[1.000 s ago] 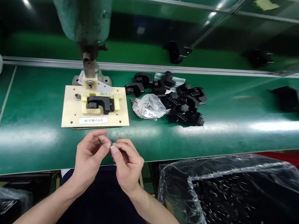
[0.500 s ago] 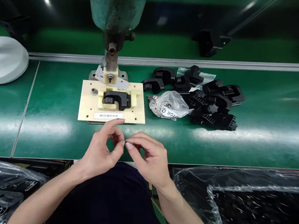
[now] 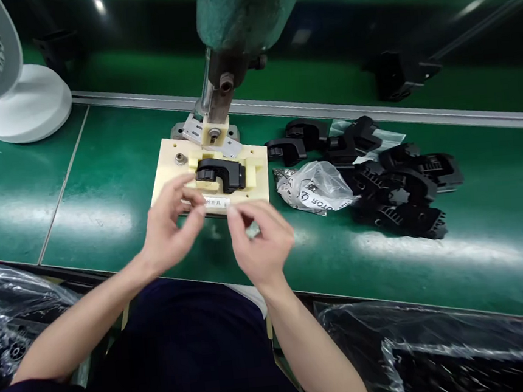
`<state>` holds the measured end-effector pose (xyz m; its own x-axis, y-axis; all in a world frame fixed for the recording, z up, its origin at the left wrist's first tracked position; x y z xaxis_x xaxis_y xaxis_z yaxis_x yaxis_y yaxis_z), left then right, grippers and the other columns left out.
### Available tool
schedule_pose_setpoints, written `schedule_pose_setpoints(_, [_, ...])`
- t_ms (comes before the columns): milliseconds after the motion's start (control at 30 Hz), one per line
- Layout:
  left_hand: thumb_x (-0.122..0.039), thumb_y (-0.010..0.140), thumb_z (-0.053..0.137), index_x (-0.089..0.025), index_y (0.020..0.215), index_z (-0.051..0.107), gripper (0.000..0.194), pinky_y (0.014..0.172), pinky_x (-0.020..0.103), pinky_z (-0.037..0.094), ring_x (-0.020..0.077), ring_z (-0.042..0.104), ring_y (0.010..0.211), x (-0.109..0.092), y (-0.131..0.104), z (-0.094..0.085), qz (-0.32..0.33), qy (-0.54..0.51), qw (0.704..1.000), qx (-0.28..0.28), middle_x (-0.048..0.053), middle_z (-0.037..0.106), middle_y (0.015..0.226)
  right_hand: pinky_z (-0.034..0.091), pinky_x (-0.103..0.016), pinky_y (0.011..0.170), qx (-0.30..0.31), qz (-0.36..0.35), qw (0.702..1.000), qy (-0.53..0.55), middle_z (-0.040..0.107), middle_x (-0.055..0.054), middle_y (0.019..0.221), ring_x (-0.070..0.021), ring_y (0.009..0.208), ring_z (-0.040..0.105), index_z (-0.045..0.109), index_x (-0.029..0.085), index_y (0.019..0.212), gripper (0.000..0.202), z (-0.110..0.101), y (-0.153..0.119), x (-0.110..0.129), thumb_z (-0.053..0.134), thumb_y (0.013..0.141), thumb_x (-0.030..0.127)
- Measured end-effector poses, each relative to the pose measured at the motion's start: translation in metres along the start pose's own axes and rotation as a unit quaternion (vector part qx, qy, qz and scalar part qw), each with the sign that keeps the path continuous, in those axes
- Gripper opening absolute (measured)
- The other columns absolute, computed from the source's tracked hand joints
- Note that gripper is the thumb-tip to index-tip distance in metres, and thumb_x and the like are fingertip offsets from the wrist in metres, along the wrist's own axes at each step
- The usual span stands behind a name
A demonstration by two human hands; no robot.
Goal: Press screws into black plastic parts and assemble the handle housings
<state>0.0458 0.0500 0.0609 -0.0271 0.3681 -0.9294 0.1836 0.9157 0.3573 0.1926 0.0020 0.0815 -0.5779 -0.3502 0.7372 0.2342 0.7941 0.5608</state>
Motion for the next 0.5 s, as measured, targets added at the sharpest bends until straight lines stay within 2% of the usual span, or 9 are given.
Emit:
schedule_pose_setpoints(67, [-0.024,0.085,0.064,-0.021,0.118,0.054,0.034,0.069,0.025,0.054,0.0145,0.064,0.085,0.013,0.019,-0.016,0.043,0.016,0.997,-0.059,0.003,0.064,0.088,0.049,-0.028,0.058,-0.075,-0.023,0.996,-0.036,0.067,-0.001,0.074,-0.0125,0.063,0.060,0.065,0.018,0.078,0.013,0.007,0.012,-0.004,0.058,0.088,0.014])
schedule_pose_setpoints(133, [-0.032,0.085,0.064,-0.023,0.119,0.053,0.036,0.074,0.028,0.056,0.0168,0.066,0.093,0.025,0.039,-0.023,0.085,0.031,0.993,-0.077,0.005,0.065,0.098,0.050,-0.030,0.064,-0.112,-0.035,0.992,-0.055,0.068,-0.002,0.075,-0.0142,0.066,0.062,0.067,0.018,0.079,0.014,0.020,0.023,-0.009,0.057,0.090,0.018])
schedule_pose_setpoints(267, [-0.045,0.088,0.060,-0.029,0.127,0.045,0.045,0.081,0.035,0.056,0.0199,0.066,0.101,0.034,0.065,-0.014,0.145,0.049,0.988,-0.036,0.005,0.065,0.112,0.049,-0.033,0.068,-0.139,-0.049,0.985,-0.085,0.068,-0.001,0.071,-0.0145,0.065,0.062,0.069,0.017,0.079,0.021,0.042,0.037,-0.009,0.054,0.092,0.023])
schedule_pose_setpoints(400, [-0.050,0.089,0.057,-0.030,0.131,0.041,0.049,0.089,0.041,0.055,0.0239,0.065,0.110,0.029,0.070,-0.002,0.171,0.064,0.983,-0.010,0.006,0.065,0.116,0.045,-0.032,0.067,-0.154,-0.041,0.981,-0.111,0.066,-0.001,0.068,-0.0151,0.066,0.062,0.070,0.017,0.079,0.025,0.052,0.040,-0.012,0.053,0.094,0.027])
schedule_pose_setpoints(500, [-0.052,0.089,0.057,-0.029,0.132,0.039,0.052,0.088,0.042,0.056,0.0251,0.067,0.107,0.028,0.073,0.000,0.174,0.071,0.982,0.001,0.007,0.066,0.112,0.044,-0.033,0.067,-0.154,-0.018,0.980,-0.126,0.064,-0.001,0.067,-0.0157,0.068,0.062,0.070,0.017,0.080,0.029,0.054,0.041,-0.018,0.050,0.096,0.031])
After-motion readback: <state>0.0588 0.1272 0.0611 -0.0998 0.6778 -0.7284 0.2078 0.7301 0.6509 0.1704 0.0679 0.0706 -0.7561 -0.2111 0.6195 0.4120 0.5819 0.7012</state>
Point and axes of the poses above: each hand's wrist, its own y-axis towards the middle knuckle, its own z-axis out of the palm, x = y × z, the point moved 9 cm from there along y, towards the middle knuckle
